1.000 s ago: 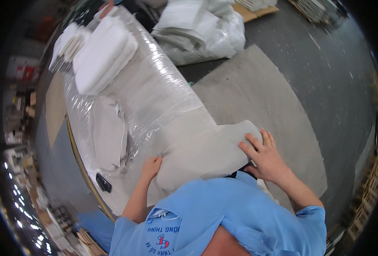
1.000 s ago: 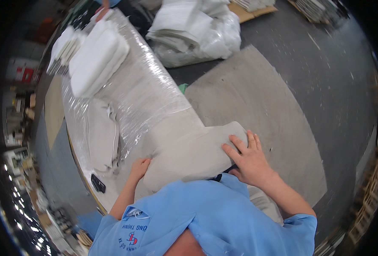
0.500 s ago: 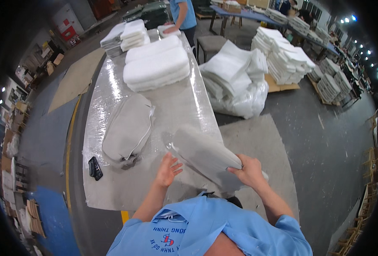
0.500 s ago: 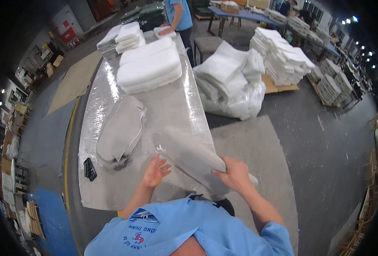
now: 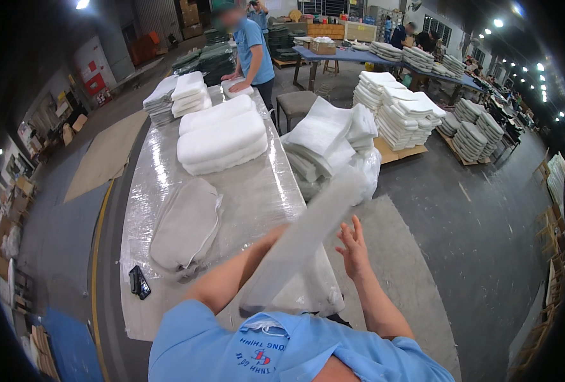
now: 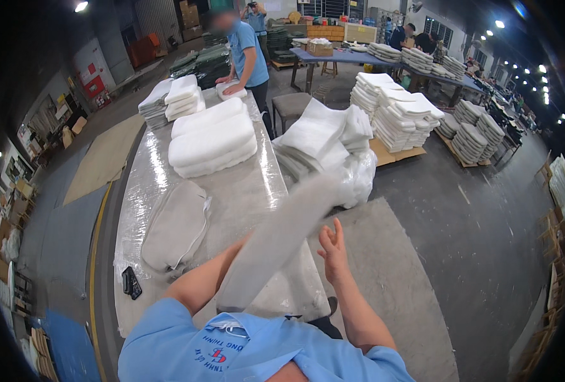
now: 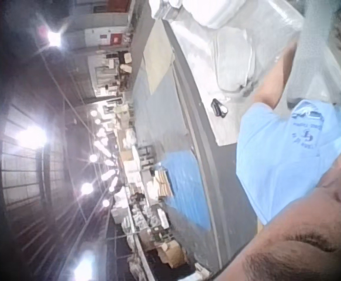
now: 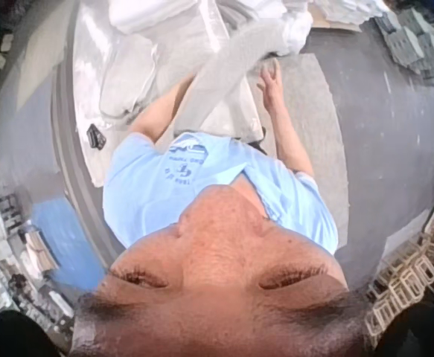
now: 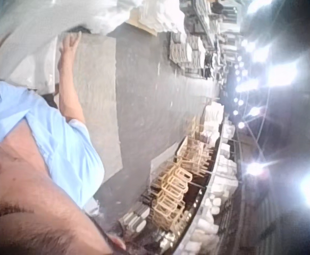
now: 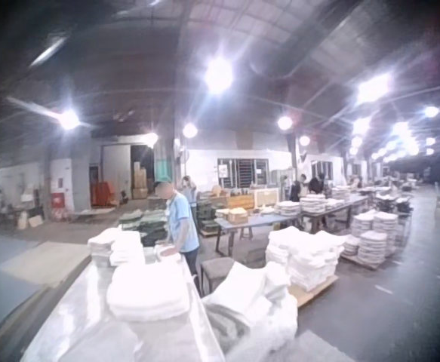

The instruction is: The person inserts white foam inserts into grey fabric cushion covers at a workbench. They align the foam, tuck it into the cover, and zip the closure. Completed cushions are stacked on a nearby pallet.

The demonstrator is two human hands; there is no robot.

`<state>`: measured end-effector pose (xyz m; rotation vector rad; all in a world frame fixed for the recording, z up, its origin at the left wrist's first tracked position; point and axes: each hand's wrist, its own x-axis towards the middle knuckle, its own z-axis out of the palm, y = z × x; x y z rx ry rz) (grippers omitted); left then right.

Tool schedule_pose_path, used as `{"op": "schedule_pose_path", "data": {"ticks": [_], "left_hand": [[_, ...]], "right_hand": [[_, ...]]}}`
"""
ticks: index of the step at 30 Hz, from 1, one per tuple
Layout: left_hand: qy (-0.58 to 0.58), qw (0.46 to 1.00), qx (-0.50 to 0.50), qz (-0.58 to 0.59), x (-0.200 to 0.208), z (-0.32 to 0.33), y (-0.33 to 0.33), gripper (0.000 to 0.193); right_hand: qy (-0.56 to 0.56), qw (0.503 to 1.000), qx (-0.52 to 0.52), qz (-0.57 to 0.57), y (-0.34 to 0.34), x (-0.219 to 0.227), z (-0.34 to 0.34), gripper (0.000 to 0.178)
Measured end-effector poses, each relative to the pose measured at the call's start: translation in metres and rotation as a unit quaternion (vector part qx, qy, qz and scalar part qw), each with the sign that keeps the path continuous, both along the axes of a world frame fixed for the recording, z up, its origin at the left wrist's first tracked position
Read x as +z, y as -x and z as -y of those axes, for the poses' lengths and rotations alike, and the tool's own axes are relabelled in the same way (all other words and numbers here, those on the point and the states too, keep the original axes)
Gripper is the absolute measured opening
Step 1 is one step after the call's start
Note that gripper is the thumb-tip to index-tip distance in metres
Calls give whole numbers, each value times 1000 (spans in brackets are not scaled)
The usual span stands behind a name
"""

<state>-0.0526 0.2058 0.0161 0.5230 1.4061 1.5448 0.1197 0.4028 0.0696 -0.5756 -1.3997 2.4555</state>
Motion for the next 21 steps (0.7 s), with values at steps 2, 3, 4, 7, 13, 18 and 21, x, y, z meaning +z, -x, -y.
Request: {"op": "schedule_pose_path", "data": {"ticks": [2,3,4,7,13,18,21], "left_hand": [[47,996,-64,-27,-8,-44,-35,69],[93,993,-66,-2,-10,-44,-54,70],[146,984,-50,93,-6,-42,-71,71],[157,980,-119,30,-7,-31,-87,73],[206,965,-152,50,-5,-19,-95,74],[189,964,-152,105,-5,-29,-102,73],[213,960,-139,116,-8,-33,-102,73]], "right_hand": [[20,999,-13,-38,-25,-42,-49,66],[28,998,-17,-48,-35,-54,-44,62],[37,998,-17,-58,-44,-63,-35,59],[163,985,-19,-49,-74,-104,-29,52],[196,980,-14,-21,-95,-121,-21,48],[229,972,18,-39,-99,-129,-37,47],[239,971,-10,-12,-93,-138,-42,42]]}}
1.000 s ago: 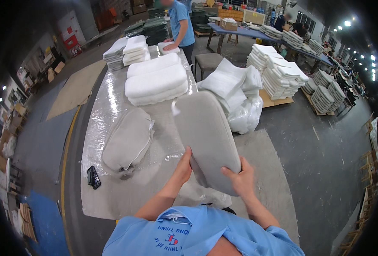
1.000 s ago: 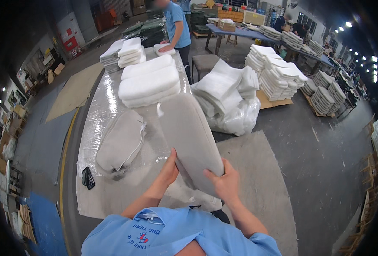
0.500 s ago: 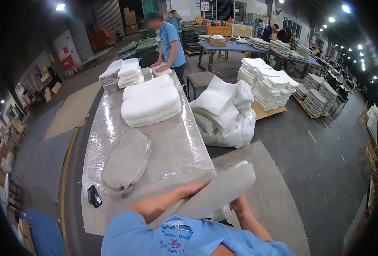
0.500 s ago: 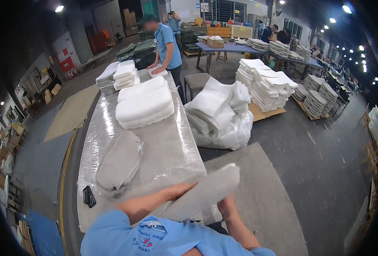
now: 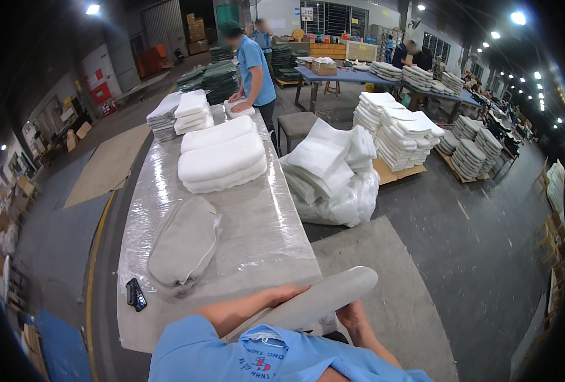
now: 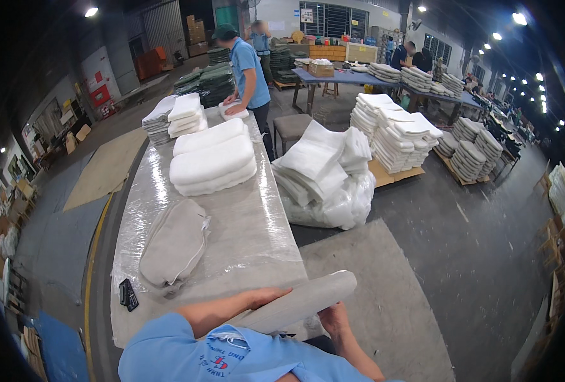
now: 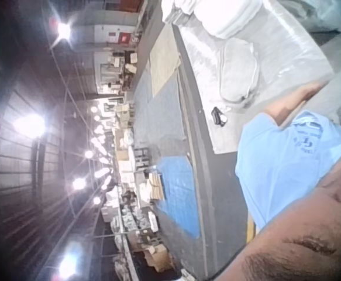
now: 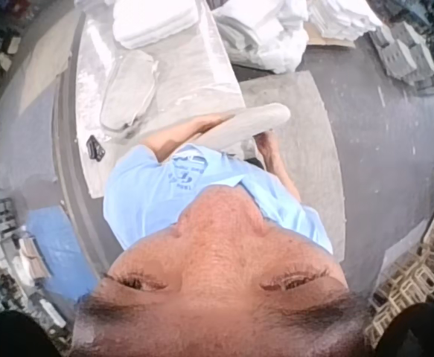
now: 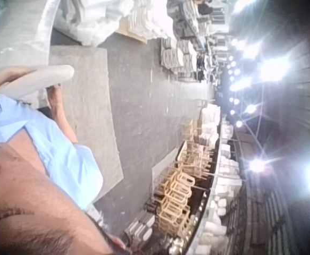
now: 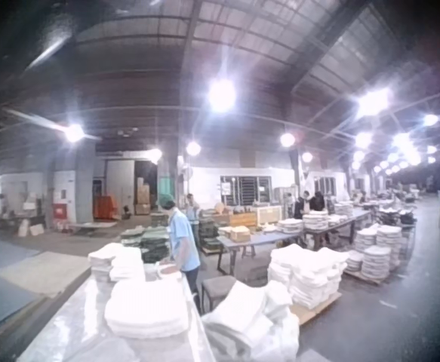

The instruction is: The person inserts white foam inserts into grey fabric cushion covers at a workbench. They align the foam, tuck it into the cover, and zip the closure. Completed cushions are stacked on a nearby pallet.

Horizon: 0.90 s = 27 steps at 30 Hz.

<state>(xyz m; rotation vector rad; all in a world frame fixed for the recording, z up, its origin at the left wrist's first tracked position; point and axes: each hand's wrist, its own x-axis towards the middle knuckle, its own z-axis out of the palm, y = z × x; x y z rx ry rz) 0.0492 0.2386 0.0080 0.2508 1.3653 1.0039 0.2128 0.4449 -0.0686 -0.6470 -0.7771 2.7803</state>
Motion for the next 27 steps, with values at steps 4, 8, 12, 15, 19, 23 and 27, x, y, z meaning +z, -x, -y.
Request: {"op": "schedule_pose_path", "data": {"ticks": [4,8,12,15,19,23,27], "left_hand": [[47,999,-10,1,-1,-7,-4,72],[125,960,-42,-247,-41,0,-10,71],[155,851,-87,-494,-57,-23,-20,63],[133,861,-34,-489,-68,-30,-15,61],[59,915,-24,-400,-73,-67,6,65],[150,884,-44,-441,-86,-104,9,66],[209,859,-35,-466,-87,-131,2,55]], "right_hand": [[5,998,15,64,-9,-18,-9,36],[-35,986,67,150,-2,-39,-9,28],[-117,967,129,188,-5,-52,-27,33],[-86,969,94,210,0,-39,-17,38],[-54,989,18,135,-10,-43,-20,43],[13,988,24,153,-9,-41,-34,46],[24,987,11,160,-5,-60,-47,48]]}}
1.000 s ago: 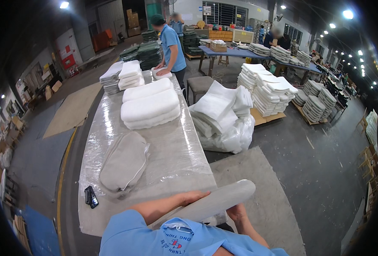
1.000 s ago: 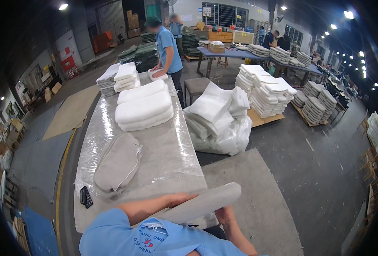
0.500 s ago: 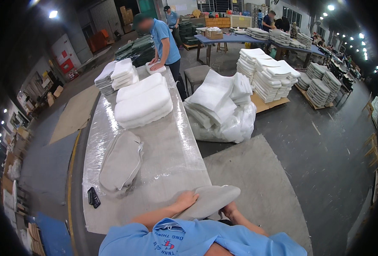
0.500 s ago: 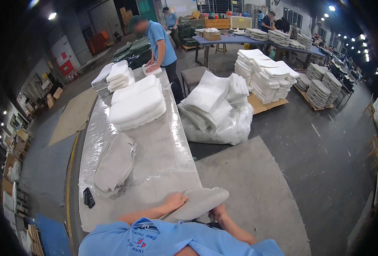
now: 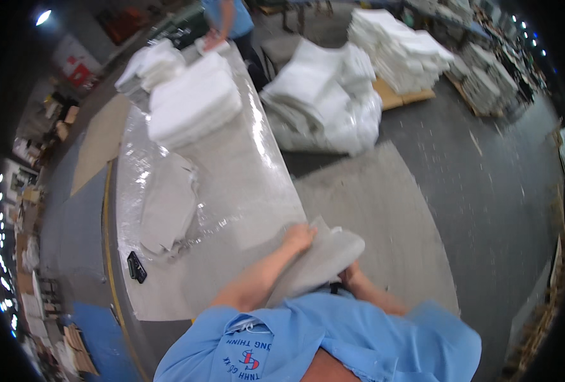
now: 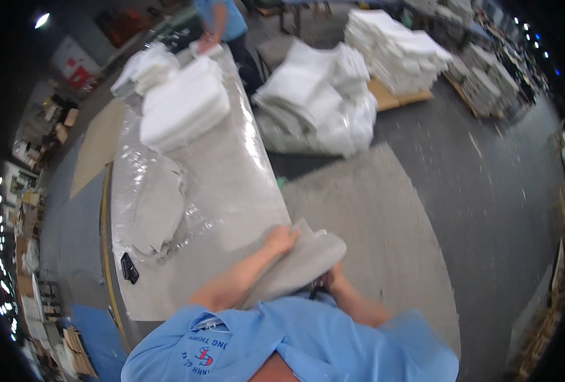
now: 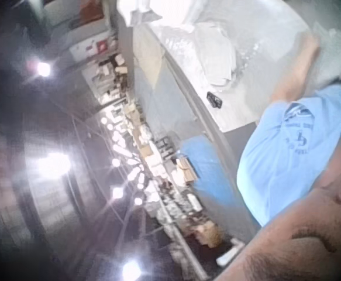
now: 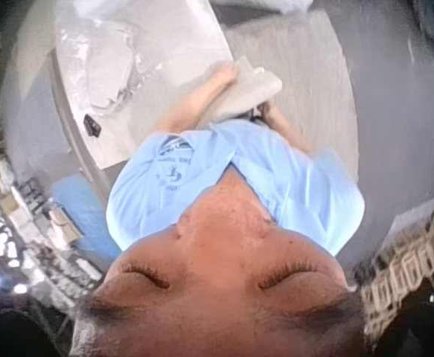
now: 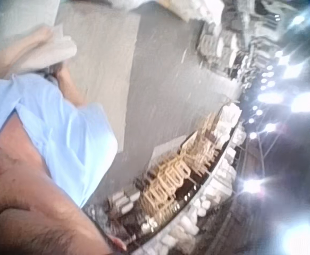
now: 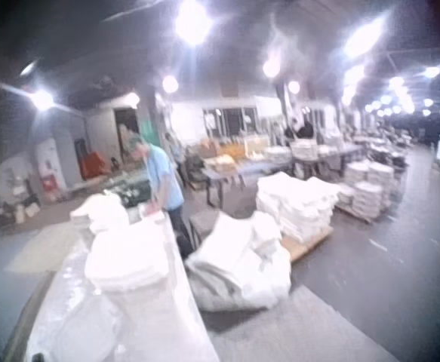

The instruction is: The person inserts white foam inserts into grey fabric cushion covers at a workbench. They align the foam, tuck it into the cover, and zip the closure. Completed cushions are stacked on a nearby pallet.

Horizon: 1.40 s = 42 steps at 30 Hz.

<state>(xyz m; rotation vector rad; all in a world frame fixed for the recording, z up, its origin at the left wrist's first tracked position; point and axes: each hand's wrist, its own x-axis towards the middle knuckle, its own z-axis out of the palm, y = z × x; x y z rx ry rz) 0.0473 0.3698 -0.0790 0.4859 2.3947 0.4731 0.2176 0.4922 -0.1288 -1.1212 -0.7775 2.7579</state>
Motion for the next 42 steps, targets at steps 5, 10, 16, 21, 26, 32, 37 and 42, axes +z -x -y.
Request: {"op": "schedule_pose_path", "data": {"ticks": [5,10,16,21,26,32,37,42], "left_hand": [[1,998,30,-51,3,-5,-19,45],[-52,983,16,-177,-10,-3,-15,37],[-85,966,18,-243,-25,7,-11,27],[-61,971,22,-232,-35,0,-12,23],[-63,957,-6,-284,-37,-4,-10,24],[-127,967,-53,-216,-26,17,7,23],[-201,968,-42,-145,-2,11,6,29],[-256,933,-12,253,27,-40,1,40]], "right_hand": [[83,996,12,-35,7,-31,-1,39],[-195,963,167,-77,18,-38,5,33],[-704,578,410,47,54,41,2,30],[-713,552,427,59,52,45,-6,33],[-545,779,311,15,35,-13,3,35],[110,991,-42,-60,26,-56,5,38],[199,977,-77,9,20,-52,7,39],[185,972,-142,17,29,-46,22,38]]}}
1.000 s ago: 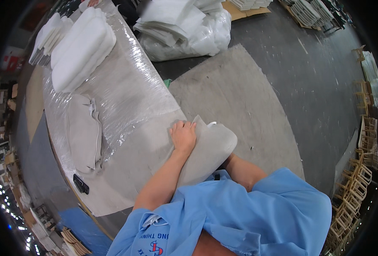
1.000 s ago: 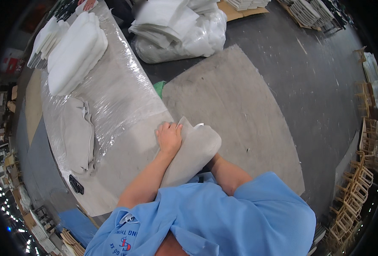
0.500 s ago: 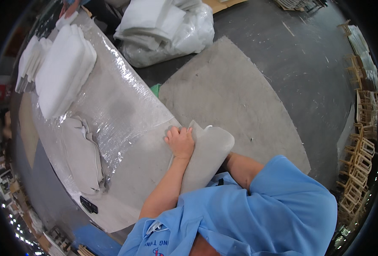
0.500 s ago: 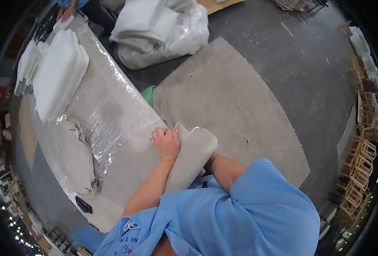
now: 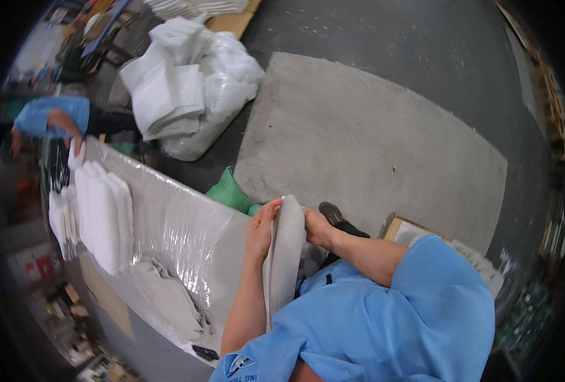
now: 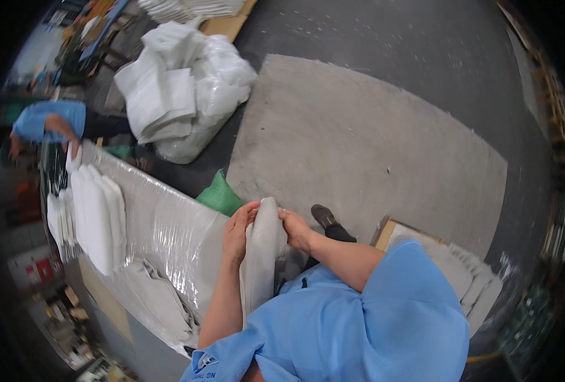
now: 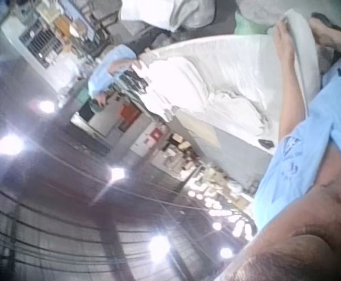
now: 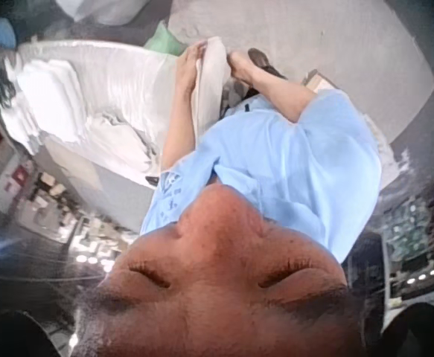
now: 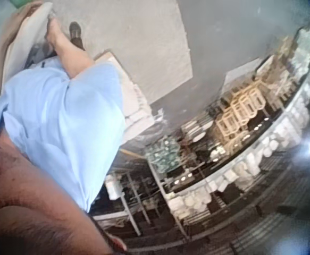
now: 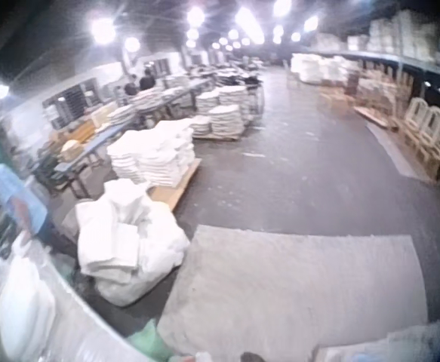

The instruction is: The person inserts white foam inserts into grey fabric cushion covers at a workbench. They align the foam, tuck it into the cover, and zip the closure. Completed cushions are stacked on a nearby pallet.

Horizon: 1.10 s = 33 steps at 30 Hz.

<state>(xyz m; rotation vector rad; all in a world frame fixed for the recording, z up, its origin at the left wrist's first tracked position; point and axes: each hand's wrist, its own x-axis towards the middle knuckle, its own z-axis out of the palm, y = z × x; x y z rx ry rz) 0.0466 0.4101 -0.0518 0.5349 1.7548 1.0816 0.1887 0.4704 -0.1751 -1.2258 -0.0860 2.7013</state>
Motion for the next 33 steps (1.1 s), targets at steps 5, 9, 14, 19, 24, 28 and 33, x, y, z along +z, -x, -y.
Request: {"op": "schedule_pose_path", "data": {"ticks": [5,9,14,19,24,28,33], "left_hand": [[27,996,10,83,-37,-22,-7,49],[106,993,-42,6,-49,-28,-10,48],[164,981,-85,-66,-74,-24,-10,43],[217,970,-89,-62,-75,-32,-9,40],[204,970,-86,-100,-81,-38,-13,37],[193,973,-88,-89,-90,-35,-9,34],[161,986,-30,42,-83,-29,11,28]], "right_hand": [[8,994,-52,95,8,-5,6,31],[-33,991,-81,105,11,-13,-8,31],[-26,984,-97,146,16,-21,-24,35],[-74,984,-75,143,24,-60,-14,34],[-59,982,-82,159,36,-70,-7,31],[-61,988,-57,133,34,-89,-3,29],[-77,995,-4,56,6,-41,-36,39]]}}
